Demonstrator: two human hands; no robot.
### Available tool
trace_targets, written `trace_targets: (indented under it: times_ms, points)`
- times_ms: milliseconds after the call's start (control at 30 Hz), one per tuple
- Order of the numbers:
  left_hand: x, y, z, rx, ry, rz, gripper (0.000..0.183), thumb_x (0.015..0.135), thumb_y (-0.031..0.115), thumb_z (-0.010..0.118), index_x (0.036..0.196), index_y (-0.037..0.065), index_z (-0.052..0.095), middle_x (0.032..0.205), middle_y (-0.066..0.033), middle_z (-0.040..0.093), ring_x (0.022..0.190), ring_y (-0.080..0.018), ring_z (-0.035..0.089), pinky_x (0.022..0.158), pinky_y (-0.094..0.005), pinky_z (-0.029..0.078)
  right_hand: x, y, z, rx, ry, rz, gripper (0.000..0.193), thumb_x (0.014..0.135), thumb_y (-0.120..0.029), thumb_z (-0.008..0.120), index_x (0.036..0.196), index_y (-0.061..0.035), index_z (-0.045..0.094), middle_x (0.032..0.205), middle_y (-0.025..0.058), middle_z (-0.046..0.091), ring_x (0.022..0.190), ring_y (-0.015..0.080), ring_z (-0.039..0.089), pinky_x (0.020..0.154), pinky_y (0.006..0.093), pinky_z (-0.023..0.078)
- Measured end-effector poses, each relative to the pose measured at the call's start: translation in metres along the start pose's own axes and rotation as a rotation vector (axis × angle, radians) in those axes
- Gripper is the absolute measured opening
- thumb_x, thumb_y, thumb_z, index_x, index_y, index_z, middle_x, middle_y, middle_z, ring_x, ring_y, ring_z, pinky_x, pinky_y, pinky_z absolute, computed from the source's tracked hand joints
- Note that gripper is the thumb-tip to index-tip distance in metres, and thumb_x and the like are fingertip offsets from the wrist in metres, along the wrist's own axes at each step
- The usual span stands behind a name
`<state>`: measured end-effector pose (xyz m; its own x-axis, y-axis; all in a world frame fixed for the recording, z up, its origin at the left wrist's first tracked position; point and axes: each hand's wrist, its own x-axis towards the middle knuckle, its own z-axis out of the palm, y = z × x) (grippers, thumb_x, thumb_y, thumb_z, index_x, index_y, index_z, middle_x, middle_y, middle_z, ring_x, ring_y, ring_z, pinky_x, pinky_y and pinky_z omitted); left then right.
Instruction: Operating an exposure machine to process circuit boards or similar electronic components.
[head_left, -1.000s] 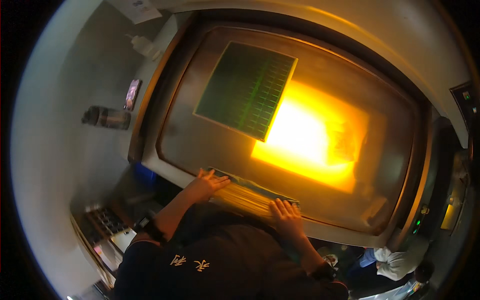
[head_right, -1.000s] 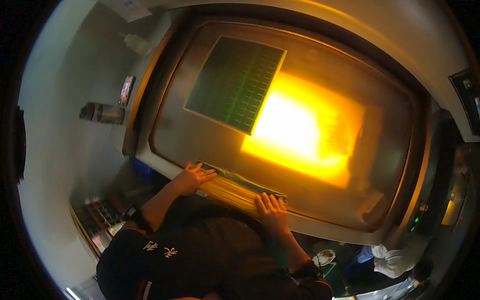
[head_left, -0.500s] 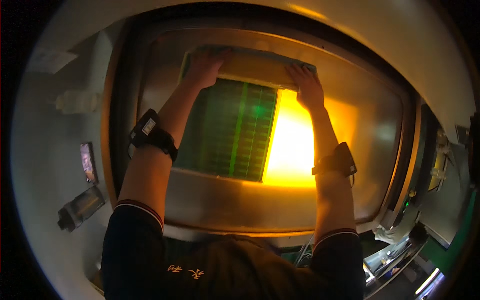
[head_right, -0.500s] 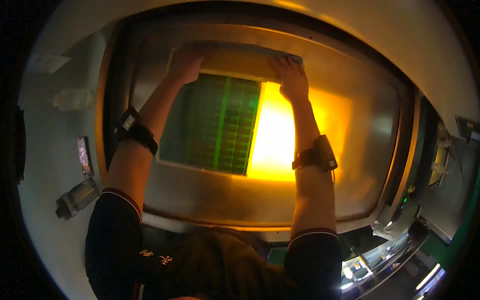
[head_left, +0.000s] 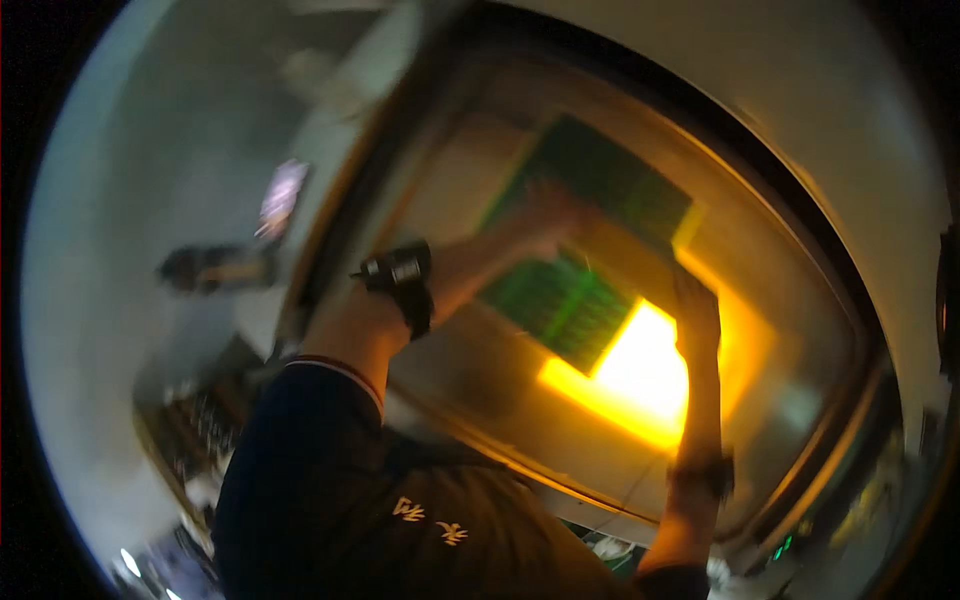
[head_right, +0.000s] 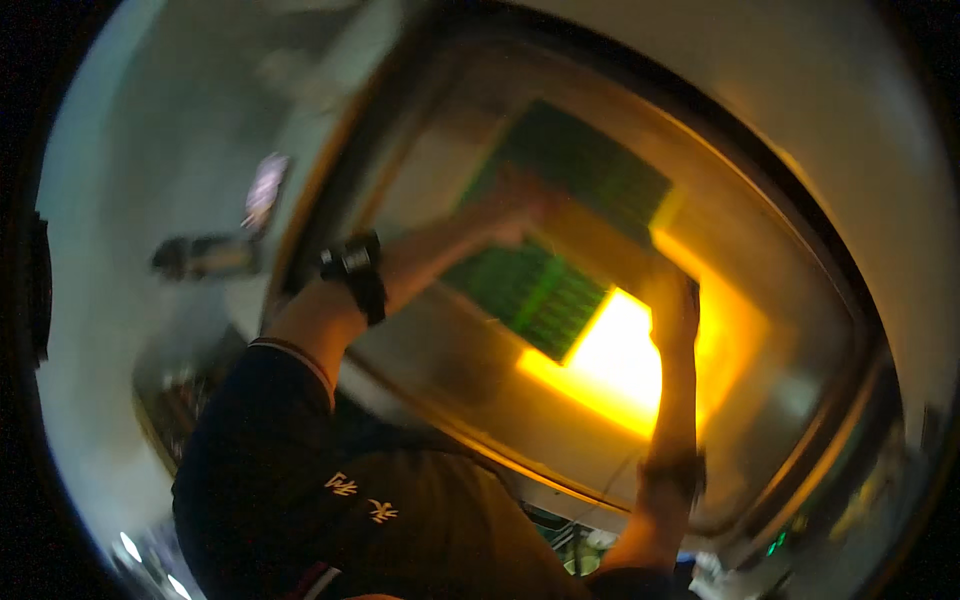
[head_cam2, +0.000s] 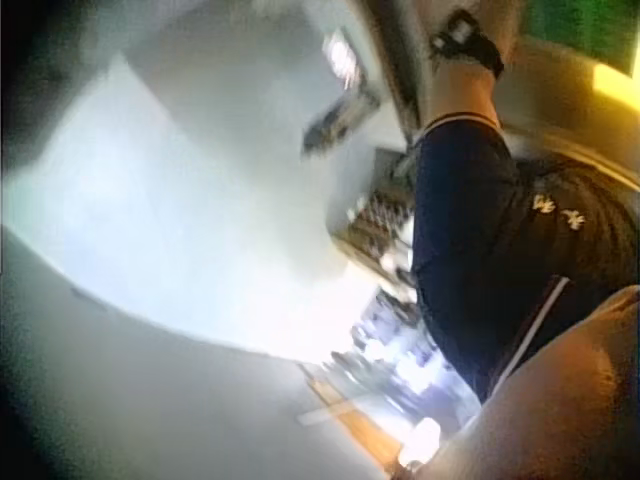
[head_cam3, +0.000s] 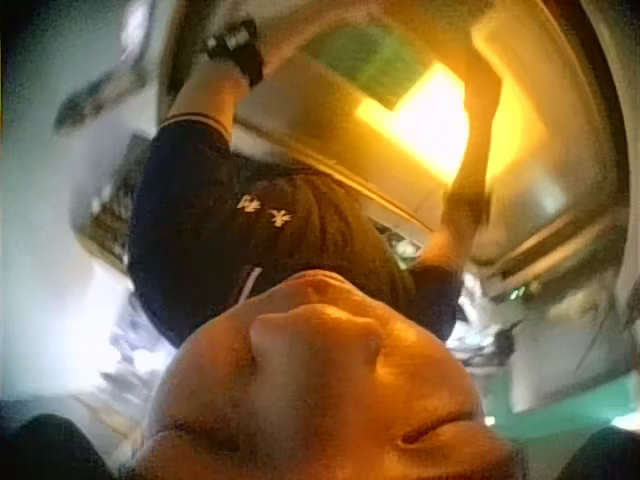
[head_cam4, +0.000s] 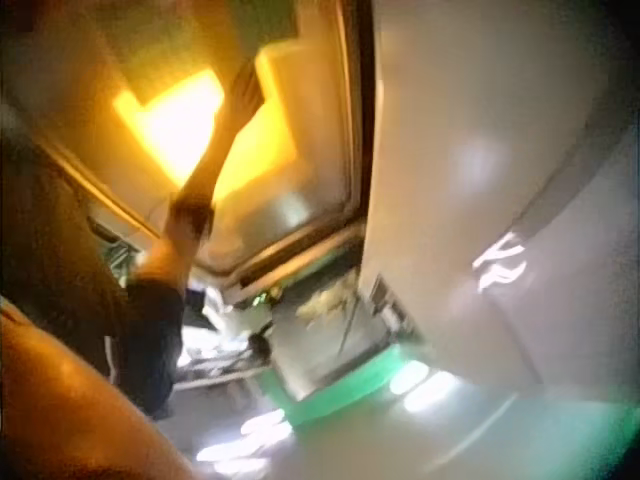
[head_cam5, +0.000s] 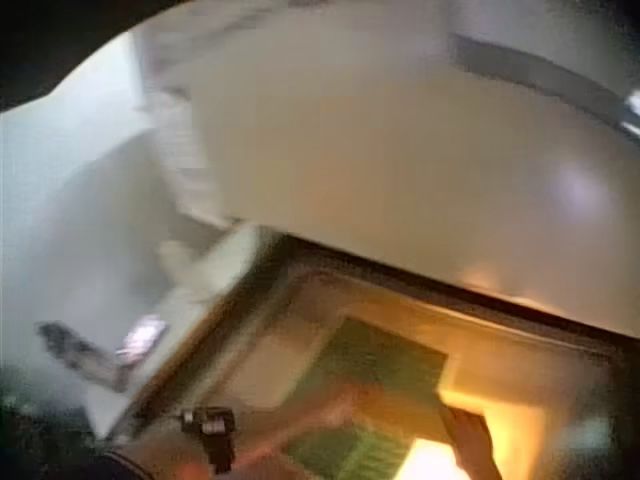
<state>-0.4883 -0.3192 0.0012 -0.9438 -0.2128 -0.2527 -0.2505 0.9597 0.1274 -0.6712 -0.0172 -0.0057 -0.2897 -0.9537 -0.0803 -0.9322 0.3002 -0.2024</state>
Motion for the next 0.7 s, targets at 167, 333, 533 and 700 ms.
trace_targets:
  times_ms: [167,333,533,700]
  points:
    - [-0.279,0.059,0.013,-0.284,-0.442,0.083,0.071,0.085,0.022,0.067,0.149,0.026,0.039,0.158,0.0007,0.035,0.144,-0.0421,0.026,0.097,-0.0766,0.038,-0.182,-0.180,-0.018,0.266,-0.371,-0.041,0.076,0.071,0.009,0.056,0.145,-0.0067,0.046,0.148,0.0185,0.046,0.140,0.0364,0.038,0.117,0.0440,0.029]
    - [-0.237,0.040,0.025,-0.286,-0.267,0.052,0.067,0.089,0.027,0.062,0.151,0.030,0.036,0.162,0.0068,0.024,0.147,-0.0423,0.019,0.094,-0.0761,0.041,-0.167,-0.167,0.017,0.228,-0.160,0.069,0.081,0.065,0.005,0.061,0.143,-0.0068,0.047,0.144,0.0177,0.050,0.137,0.0384,0.041,0.115,0.0510,0.030]
    - [-0.304,0.043,-0.011,-0.392,-0.364,0.020,0.066,0.088,0.024,0.063,0.149,0.034,0.040,0.164,0.0037,0.021,0.146,-0.0381,0.025,0.088,-0.0745,0.043,-0.158,-0.207,-0.053,0.093,-0.174,0.029,0.076,0.066,0.013,0.053,0.137,-0.0120,0.054,0.145,0.0145,0.051,0.136,0.0352,0.044,0.114,0.0446,0.034]
    - [-0.368,0.021,0.065,-0.618,-0.343,0.070,0.062,0.091,0.021,0.058,0.149,0.033,0.041,0.163,0.0023,0.024,0.142,-0.0376,0.034,0.085,-0.0748,0.044,-0.173,-0.269,-0.042,0.082,-0.451,0.007,0.066,0.072,0.003,0.059,0.136,-0.0105,0.056,0.143,0.0155,0.052,0.134,0.0356,0.047,0.112,0.0463,0.037]
